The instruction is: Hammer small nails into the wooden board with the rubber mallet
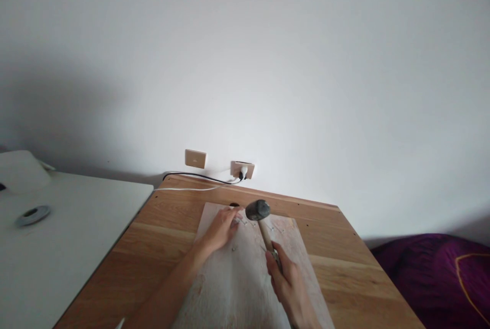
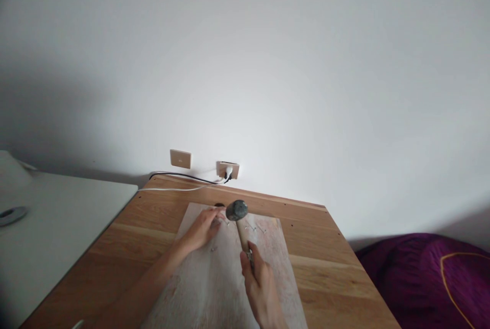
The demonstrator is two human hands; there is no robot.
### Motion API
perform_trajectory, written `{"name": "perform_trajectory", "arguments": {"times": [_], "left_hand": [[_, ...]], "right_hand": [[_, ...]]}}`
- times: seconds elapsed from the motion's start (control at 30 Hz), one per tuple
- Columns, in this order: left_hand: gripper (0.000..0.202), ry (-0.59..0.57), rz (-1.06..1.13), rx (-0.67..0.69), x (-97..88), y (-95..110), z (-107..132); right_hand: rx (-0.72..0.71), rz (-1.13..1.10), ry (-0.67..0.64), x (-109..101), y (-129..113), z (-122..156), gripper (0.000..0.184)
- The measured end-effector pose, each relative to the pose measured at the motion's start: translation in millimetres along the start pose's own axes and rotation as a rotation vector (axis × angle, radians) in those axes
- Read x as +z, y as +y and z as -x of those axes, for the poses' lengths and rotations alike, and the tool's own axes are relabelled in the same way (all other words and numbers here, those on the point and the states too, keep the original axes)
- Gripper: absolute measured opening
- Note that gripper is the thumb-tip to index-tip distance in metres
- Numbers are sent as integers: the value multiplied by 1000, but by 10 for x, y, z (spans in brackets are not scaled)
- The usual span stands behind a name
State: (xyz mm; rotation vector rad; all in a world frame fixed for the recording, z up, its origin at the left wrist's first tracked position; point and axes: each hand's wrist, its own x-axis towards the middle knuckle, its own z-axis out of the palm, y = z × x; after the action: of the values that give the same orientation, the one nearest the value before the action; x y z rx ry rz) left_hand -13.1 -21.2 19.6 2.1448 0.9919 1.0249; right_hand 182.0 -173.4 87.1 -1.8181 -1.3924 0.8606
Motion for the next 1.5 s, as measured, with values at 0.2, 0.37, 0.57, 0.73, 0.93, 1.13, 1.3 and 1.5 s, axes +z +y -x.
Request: {"name": "perform_trajectory", "arguments": {"times": [0.2,0.37,0.57,0.73,0.93,1.13,1.3,1.5], "left_hand": [[66,36,-7,6,35,-84,47],[64,75,25,-45,53,-75,9],[50,-6,-26,-64,1,37,-45],[58,-20,-7,-41,15,-25,-19],[85,65,-35,67,86,-180,35],[56,62,-51,17,24,-78,18],[23,-50,-172,71,-25,277,3],[12,-378,-527,500,207,786,50]], "right_hand": [[-129,58,-40,153,-153,-40,83],[-67,31,-35,234,7,-41,85],[45,-88,63,188,85,14,85],[37,-158,77,162,9,68,81],[-67,-43,30,170,-131,22,76],[-30,-11,38,170,69,-8,80],[103,-155,145,-114,257,192,81],[239,-385,205,-348,469,331,84]]}}
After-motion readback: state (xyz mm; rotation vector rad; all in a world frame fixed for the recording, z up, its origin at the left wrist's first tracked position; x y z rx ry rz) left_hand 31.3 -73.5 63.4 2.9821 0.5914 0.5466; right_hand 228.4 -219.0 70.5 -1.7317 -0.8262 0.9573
